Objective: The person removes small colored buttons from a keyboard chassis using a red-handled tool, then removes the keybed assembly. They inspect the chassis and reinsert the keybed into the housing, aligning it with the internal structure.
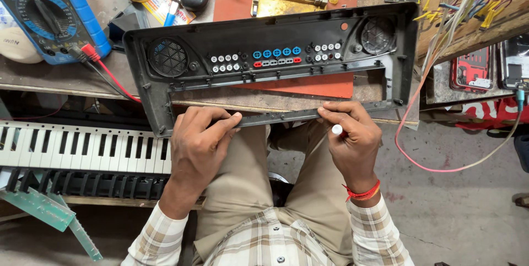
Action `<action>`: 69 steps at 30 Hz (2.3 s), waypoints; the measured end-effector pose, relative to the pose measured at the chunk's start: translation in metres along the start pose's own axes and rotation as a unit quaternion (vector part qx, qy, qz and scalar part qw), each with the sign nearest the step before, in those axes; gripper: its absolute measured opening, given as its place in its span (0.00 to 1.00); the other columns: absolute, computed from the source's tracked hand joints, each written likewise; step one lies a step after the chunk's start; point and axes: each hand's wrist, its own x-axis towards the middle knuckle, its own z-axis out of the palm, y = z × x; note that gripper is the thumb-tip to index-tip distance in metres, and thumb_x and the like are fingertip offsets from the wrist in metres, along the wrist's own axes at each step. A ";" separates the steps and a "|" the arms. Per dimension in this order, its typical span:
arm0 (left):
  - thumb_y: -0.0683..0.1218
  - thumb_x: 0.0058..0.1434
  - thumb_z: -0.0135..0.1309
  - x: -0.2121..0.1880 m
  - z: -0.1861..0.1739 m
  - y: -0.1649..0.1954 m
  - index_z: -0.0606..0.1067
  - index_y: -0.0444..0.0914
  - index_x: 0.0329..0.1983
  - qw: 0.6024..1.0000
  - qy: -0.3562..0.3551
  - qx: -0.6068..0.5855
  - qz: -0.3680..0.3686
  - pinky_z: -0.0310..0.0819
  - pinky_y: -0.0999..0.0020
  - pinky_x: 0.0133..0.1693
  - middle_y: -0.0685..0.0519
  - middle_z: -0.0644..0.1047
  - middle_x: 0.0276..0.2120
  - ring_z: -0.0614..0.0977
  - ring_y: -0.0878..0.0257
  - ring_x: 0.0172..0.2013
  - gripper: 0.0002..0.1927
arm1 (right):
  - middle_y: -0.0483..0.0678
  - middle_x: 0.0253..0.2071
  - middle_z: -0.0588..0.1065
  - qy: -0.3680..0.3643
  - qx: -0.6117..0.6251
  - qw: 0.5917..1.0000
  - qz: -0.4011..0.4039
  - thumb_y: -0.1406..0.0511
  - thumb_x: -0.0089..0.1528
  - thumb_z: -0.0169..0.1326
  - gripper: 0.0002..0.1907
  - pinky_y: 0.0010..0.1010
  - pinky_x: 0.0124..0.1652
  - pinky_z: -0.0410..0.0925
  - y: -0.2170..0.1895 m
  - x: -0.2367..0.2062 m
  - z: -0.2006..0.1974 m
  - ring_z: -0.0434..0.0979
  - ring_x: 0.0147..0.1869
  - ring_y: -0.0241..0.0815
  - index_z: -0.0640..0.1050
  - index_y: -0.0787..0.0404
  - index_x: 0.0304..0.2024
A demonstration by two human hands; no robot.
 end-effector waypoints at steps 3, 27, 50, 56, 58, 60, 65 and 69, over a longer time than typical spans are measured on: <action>0.39 0.53 0.66 0.001 -0.001 0.000 0.84 0.41 0.43 1.000 -0.002 -0.007 -0.005 0.68 0.62 0.42 0.57 0.79 0.37 0.77 0.59 0.40 0.14 | 0.53 0.45 0.79 0.006 -0.002 1.000 -0.006 0.85 0.55 0.52 0.19 0.26 0.44 0.77 0.001 0.000 0.001 0.85 0.45 0.42 0.82 0.68 0.44; 0.40 0.53 0.66 0.003 0.003 0.002 0.83 0.40 0.42 1.000 0.017 -0.021 -0.009 0.68 0.61 0.45 0.57 0.79 0.36 0.78 0.59 0.40 0.13 | 0.53 0.44 0.79 0.021 0.011 1.000 -0.006 0.84 0.57 0.55 0.16 0.27 0.47 0.77 0.007 -0.001 0.004 0.83 0.46 0.42 0.83 0.67 0.43; 0.41 0.55 0.67 0.003 0.008 0.000 0.83 0.40 0.41 1.000 0.022 -0.018 -0.005 0.68 0.61 0.47 0.58 0.78 0.34 0.78 0.61 0.38 0.10 | 0.52 0.45 0.79 0.039 -0.006 0.999 -0.013 0.83 0.59 0.58 0.14 0.27 0.44 0.76 0.012 -0.003 0.008 0.82 0.44 0.40 0.83 0.66 0.44; 0.40 0.55 0.66 0.003 0.005 0.003 0.83 0.40 0.43 0.999 0.031 -0.018 0.014 0.68 0.61 0.46 0.57 0.79 0.36 0.78 0.60 0.39 0.12 | 0.52 0.46 0.79 0.048 -0.030 0.997 -0.049 0.81 0.59 0.61 0.13 0.27 0.40 0.73 0.013 -0.003 0.010 0.81 0.43 0.41 0.82 0.65 0.43; 0.40 0.56 0.66 0.002 0.003 0.005 0.83 0.40 0.44 0.999 0.035 -0.007 0.024 0.68 0.60 0.48 0.57 0.79 0.36 0.79 0.60 0.40 0.12 | 0.52 0.45 0.79 0.053 -0.049 0.996 -0.057 0.81 0.58 0.62 0.13 0.28 0.38 0.72 0.014 -0.004 0.010 0.81 0.42 0.43 0.82 0.66 0.42; 0.41 0.56 0.66 0.003 0.001 0.006 0.83 0.40 0.44 0.999 0.040 -0.004 0.033 0.68 0.59 0.49 0.57 0.79 0.37 0.79 0.60 0.41 0.12 | 0.52 0.46 0.79 0.060 -0.037 0.995 -0.071 0.83 0.58 0.56 0.14 0.28 0.42 0.75 0.016 -0.004 0.011 0.82 0.44 0.42 0.81 0.66 0.42; 0.42 0.58 0.67 -0.001 -0.007 0.006 0.82 0.39 0.45 0.997 0.062 -0.020 0.033 0.69 0.59 0.53 0.54 0.78 0.42 0.79 0.56 0.47 0.12 | 0.51 0.46 0.80 0.074 -0.015 0.993 -0.085 0.85 0.58 0.52 0.16 0.28 0.45 0.78 0.022 -0.002 0.013 0.84 0.45 0.41 0.81 0.66 0.42; 0.50 0.64 0.64 -0.011 -0.020 -0.001 0.81 0.39 0.47 0.987 0.153 -0.012 0.036 0.70 0.56 0.56 0.52 0.78 0.46 0.78 0.54 0.51 0.14 | 0.51 0.46 0.80 0.103 -0.032 0.988 -0.106 0.84 0.59 0.55 0.15 0.28 0.46 0.77 0.021 -0.001 0.010 0.83 0.46 0.42 0.81 0.66 0.42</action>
